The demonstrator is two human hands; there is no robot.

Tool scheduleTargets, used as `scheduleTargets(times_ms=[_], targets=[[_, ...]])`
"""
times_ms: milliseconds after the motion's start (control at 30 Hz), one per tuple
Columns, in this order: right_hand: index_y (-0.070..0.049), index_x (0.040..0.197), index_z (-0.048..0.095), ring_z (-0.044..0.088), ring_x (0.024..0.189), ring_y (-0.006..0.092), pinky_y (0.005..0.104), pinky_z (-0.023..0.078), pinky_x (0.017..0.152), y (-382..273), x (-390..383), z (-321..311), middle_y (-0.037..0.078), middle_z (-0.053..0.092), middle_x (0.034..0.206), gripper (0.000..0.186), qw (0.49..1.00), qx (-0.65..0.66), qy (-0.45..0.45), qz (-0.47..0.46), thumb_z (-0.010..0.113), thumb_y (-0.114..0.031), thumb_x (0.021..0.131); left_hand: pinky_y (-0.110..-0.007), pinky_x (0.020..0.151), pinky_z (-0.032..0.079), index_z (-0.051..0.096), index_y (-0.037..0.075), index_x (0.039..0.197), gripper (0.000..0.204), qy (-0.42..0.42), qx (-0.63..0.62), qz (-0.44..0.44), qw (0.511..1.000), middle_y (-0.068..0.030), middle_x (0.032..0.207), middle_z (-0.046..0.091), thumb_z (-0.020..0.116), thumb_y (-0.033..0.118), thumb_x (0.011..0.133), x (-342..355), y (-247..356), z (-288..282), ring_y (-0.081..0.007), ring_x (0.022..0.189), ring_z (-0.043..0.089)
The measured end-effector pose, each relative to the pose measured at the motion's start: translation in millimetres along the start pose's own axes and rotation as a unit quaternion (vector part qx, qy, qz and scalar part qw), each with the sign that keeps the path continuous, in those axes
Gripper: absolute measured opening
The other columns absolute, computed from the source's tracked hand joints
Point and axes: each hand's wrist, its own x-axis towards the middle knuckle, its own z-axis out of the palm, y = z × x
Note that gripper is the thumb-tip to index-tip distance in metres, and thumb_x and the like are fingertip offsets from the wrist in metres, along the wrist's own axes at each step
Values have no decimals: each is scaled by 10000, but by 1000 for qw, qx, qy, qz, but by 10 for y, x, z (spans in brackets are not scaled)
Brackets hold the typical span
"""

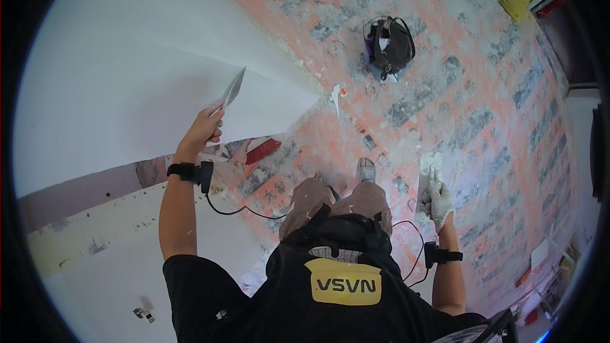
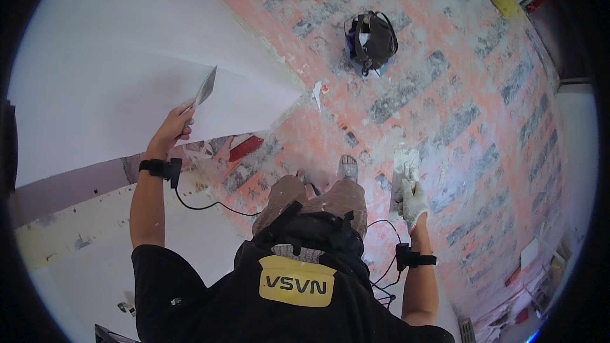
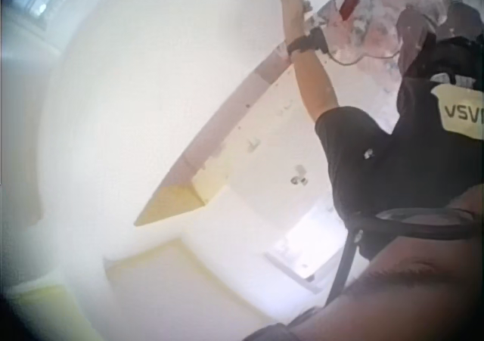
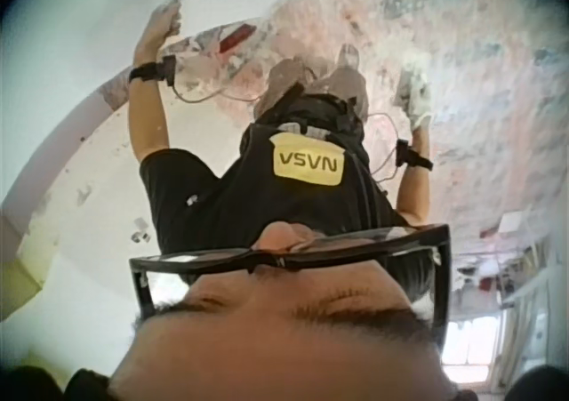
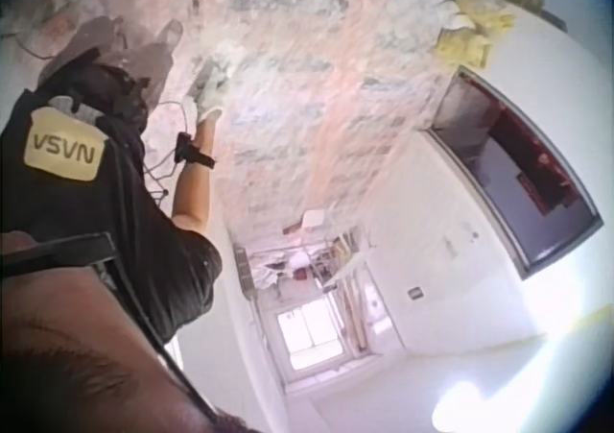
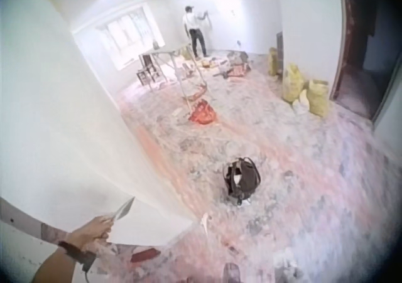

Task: Skimming or plastering a wall using a putty knife and a hawk.

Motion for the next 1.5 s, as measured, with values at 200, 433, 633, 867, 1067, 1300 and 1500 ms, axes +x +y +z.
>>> scheduleTargets(times_ms=[200,433,633,867,1067,1300,1500], targets=[[-96,904,555,421,398,79,249,323,358,22,-79,55,0,522,605,296,998,-9,40,45,566,-376,996,-246,401,356,554,164,1384,413,56,1,-16,998,-13,736,482,567,180,971,1199,-594,661,-85,528,435],[-89,862,541,402,376,76,237,297,343,984,29,39,-7,499,572,299,985,-5,111,130,554,-353,1003,-340,449,490,603,142,1342,398,102,56,-19,993,-87,932,667,565,142,947,2958,-1757,1950,-182,612,589],[-83,900,570,397,404,56,237,298,363,1789,150,325,-26,507,588,222,942,7,164,292,555,-276,1008,-331,503,526,624,135,1325,385,95,104,-47,989,-124,1045,686,564,152,944,4221,-2374,2917,-194,734,649],[-80,851,542,421,359,83,242,317,329,2457,345,790,5,517,555,261,914,-45,148,374,547,-291,1005,-260,418,368,548,177,1402,419,62,107,-44,991,20,643,459,550,166,984,5455,-2910,3588,-100,476,425],[-84,863,543,425,392,63,229,315,349,2478,707,1225,-7,524,577,230,919,-38,110,377,545,-262,1009,-346,555,555,650,115,1296,391,95,235,55,966,-158,966,701,578,205,922,6441,-3373,3241,-232,685,680],[-92,871,540,415,402,57,223,313,367,2283,734,1135,-16,514,583,216,930,-73,94,348,543,-254,1013,-222,442,317,527,137,1420,427,2,0,-13,1000,69,669,438,554,177,995,4136,-2856,2251,-45,515,386],[-94,889,531,405,379,63,230,306,338,2241,911,1101,-9,512,585,228,951,-95,50,291,538,-283,1017,-178,406,225,431,95,1487,465,95,141,-97,981,94,651,387,482,159,1030,1683,-1703,785,-3,474,296]])
